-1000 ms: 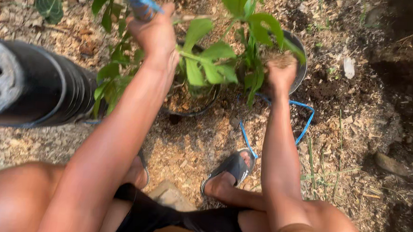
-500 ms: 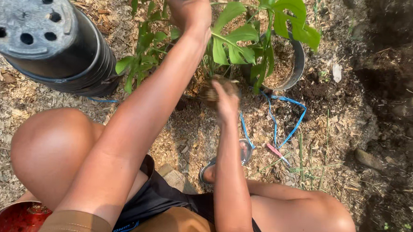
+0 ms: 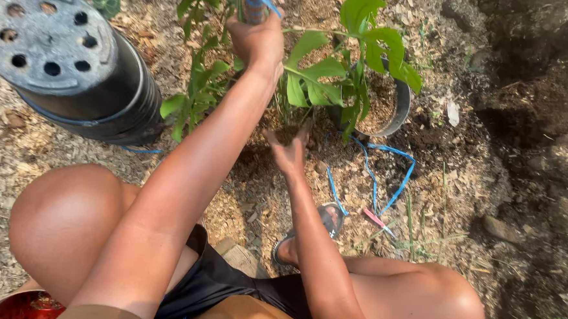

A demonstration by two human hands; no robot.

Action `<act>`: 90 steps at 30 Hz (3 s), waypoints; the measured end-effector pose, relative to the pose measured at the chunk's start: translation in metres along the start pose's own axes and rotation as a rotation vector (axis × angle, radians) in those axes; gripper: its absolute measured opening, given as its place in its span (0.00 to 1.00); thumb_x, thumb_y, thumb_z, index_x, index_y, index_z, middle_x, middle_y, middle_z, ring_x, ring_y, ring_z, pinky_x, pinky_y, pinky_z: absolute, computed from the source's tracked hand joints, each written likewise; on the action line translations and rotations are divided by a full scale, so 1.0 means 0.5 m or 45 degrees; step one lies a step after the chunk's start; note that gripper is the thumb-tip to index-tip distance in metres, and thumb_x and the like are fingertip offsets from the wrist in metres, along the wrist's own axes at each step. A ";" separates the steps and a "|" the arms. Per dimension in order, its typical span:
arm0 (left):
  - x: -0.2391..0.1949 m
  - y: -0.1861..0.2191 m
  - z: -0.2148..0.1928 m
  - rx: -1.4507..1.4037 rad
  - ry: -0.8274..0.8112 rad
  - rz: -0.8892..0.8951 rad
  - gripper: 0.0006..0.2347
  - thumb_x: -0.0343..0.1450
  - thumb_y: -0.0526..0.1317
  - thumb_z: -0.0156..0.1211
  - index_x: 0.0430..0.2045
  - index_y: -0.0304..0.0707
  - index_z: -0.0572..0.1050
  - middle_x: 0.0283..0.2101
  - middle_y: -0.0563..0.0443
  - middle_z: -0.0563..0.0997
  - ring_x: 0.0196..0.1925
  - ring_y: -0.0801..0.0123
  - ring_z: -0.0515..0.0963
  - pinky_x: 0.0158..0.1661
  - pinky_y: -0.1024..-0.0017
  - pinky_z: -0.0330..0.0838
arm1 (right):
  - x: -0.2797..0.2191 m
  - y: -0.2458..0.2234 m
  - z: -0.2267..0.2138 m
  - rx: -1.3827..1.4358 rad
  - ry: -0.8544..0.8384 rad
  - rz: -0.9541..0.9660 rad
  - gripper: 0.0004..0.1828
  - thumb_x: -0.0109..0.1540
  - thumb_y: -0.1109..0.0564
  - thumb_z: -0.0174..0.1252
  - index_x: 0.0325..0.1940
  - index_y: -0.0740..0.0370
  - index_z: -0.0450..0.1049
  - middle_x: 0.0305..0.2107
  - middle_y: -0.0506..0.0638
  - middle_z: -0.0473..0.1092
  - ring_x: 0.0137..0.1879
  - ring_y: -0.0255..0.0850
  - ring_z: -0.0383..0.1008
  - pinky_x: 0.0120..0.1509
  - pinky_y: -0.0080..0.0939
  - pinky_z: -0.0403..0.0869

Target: The person ties a Monstera plant to a vertical coir stake using blue plastic ties. They wrap the ties around the plant stem and stake, then secure them by hand.

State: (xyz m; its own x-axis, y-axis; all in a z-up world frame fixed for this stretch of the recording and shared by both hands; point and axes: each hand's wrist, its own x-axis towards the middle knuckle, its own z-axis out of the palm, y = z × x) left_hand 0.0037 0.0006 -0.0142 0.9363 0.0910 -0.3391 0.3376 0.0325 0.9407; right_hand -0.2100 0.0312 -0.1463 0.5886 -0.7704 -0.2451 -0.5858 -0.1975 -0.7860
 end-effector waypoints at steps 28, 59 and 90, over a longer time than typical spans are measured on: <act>-0.003 -0.003 -0.020 -0.061 -0.111 0.134 0.25 0.61 0.37 0.72 0.46 0.25 0.65 0.39 0.43 0.79 0.40 0.61 0.80 0.42 0.64 0.76 | 0.076 -0.166 0.000 -0.193 0.490 -0.576 0.60 0.49 0.49 0.77 0.71 0.74 0.46 0.62 0.72 0.52 0.69 0.65 0.54 0.72 0.66 0.59; 0.092 -0.070 -0.120 0.376 -1.410 0.605 0.38 0.69 0.54 0.70 0.71 0.36 0.60 0.71 0.45 0.55 0.73 0.61 0.51 0.69 0.54 0.47 | 0.122 -0.091 -0.055 0.195 0.339 -0.844 0.34 0.57 0.69 0.61 0.66 0.59 0.64 0.52 0.56 0.70 0.55 0.51 0.75 0.59 0.50 0.76; 0.064 -0.068 -0.081 0.037 -0.892 0.039 0.18 0.66 0.34 0.74 0.49 0.34 0.75 0.49 0.48 0.83 0.52 0.64 0.83 0.60 0.64 0.76 | 0.244 0.172 -0.187 0.370 1.131 0.034 0.19 0.68 0.55 0.55 0.63 0.62 0.69 0.61 0.58 0.70 0.69 0.45 0.71 0.79 0.47 0.71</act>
State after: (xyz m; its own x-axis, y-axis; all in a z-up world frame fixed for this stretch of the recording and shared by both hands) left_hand 0.0184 0.0425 -0.0569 0.7840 -0.5715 -0.2422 0.3035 0.0125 0.9528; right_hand -0.2405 -0.1361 -0.1905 -0.1351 -0.9771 0.1644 -0.3601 -0.1061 -0.9269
